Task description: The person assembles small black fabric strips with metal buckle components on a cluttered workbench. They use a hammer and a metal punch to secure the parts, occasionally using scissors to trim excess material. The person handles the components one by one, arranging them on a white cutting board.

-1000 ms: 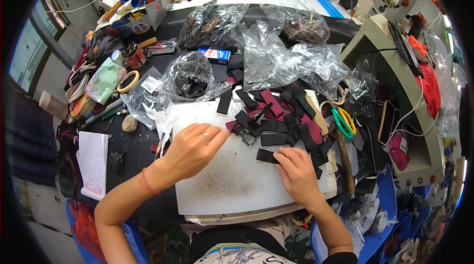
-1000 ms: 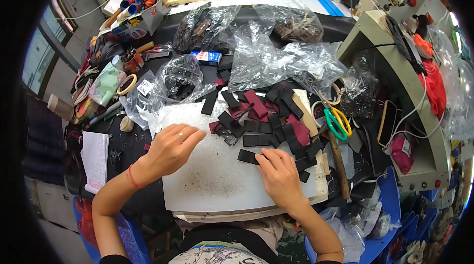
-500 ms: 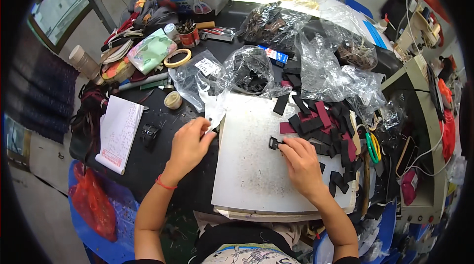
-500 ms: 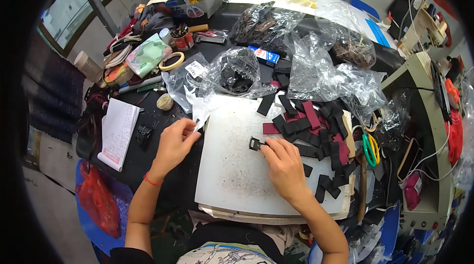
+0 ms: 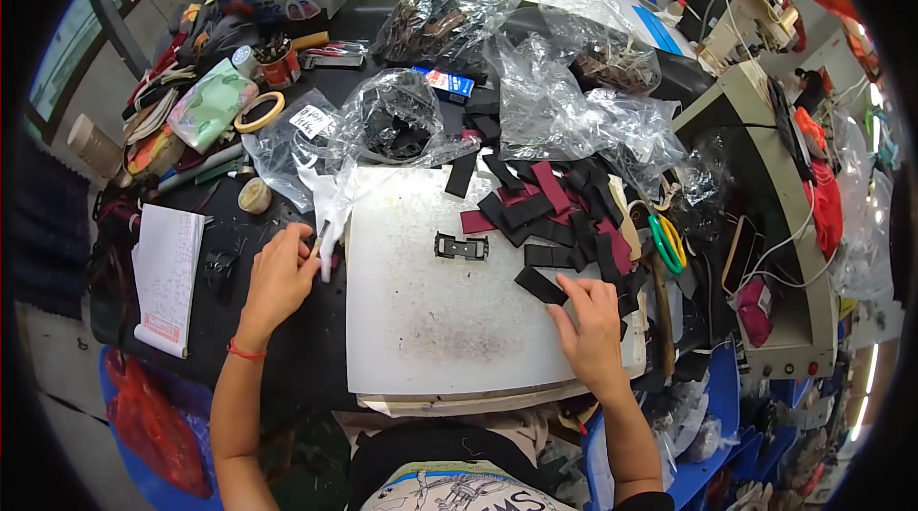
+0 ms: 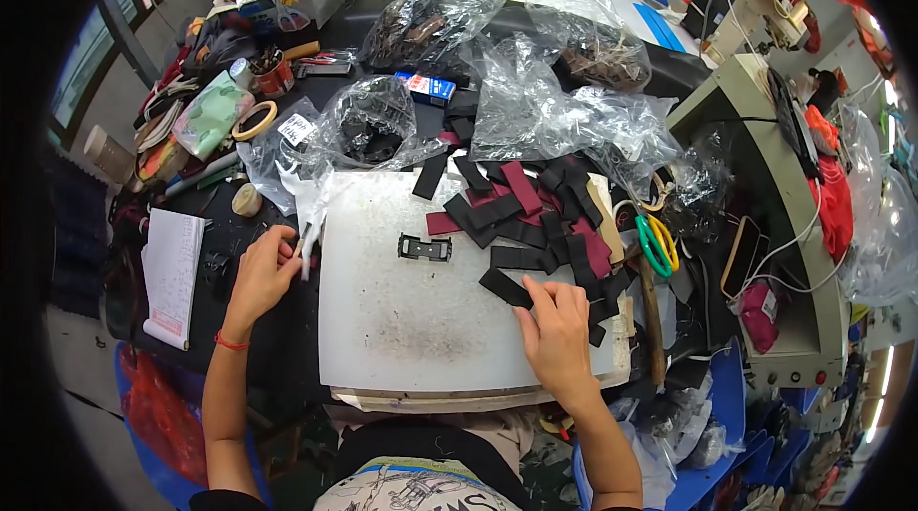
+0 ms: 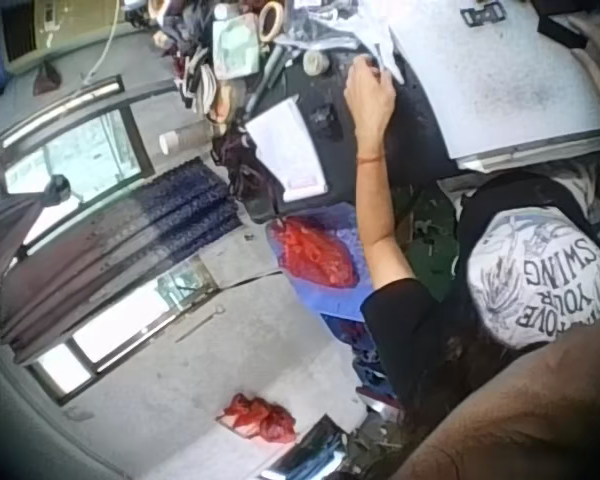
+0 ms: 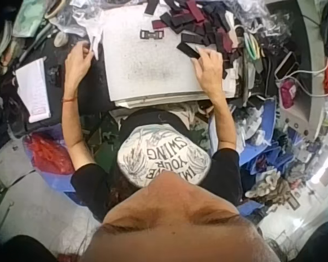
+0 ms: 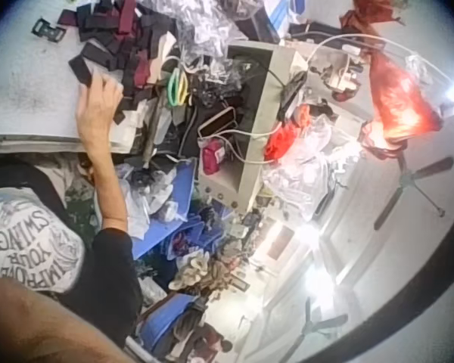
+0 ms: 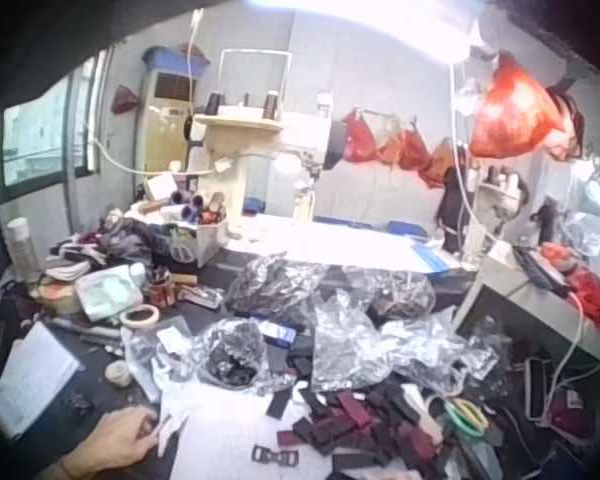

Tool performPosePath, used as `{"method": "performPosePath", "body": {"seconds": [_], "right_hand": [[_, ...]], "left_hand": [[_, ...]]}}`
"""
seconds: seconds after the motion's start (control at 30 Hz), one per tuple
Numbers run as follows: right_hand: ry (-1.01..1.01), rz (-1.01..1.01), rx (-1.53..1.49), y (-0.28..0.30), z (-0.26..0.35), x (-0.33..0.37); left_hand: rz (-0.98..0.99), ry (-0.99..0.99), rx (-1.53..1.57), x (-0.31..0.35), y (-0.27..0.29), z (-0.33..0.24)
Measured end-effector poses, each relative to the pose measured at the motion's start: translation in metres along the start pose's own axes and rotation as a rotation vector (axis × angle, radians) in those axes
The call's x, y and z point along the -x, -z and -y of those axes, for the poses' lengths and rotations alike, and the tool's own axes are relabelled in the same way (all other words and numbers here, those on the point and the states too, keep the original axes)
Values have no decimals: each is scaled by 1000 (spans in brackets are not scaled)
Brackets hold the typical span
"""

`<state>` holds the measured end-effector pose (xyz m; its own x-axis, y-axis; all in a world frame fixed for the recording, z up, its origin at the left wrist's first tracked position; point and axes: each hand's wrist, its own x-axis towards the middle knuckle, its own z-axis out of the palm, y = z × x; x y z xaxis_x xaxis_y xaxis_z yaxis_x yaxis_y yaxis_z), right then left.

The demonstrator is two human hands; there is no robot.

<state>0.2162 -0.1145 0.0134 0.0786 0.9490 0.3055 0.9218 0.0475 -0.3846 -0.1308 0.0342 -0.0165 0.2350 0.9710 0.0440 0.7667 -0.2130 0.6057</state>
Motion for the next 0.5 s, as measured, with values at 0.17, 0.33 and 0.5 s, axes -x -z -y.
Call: {"method": "performPosePath", "body": {"seconds": [0.17,0.33,0.5], "right_hand": [[-107,15,-337,-6,11,-4],[-42,289,-653,4,41,-10],[246,288,-495,-26,62,-5]], "left_hand": [[6,-40,-49,1,4,7],[-266,105,228,32,26,3],[-224,126,889,59,4,-61]]}}
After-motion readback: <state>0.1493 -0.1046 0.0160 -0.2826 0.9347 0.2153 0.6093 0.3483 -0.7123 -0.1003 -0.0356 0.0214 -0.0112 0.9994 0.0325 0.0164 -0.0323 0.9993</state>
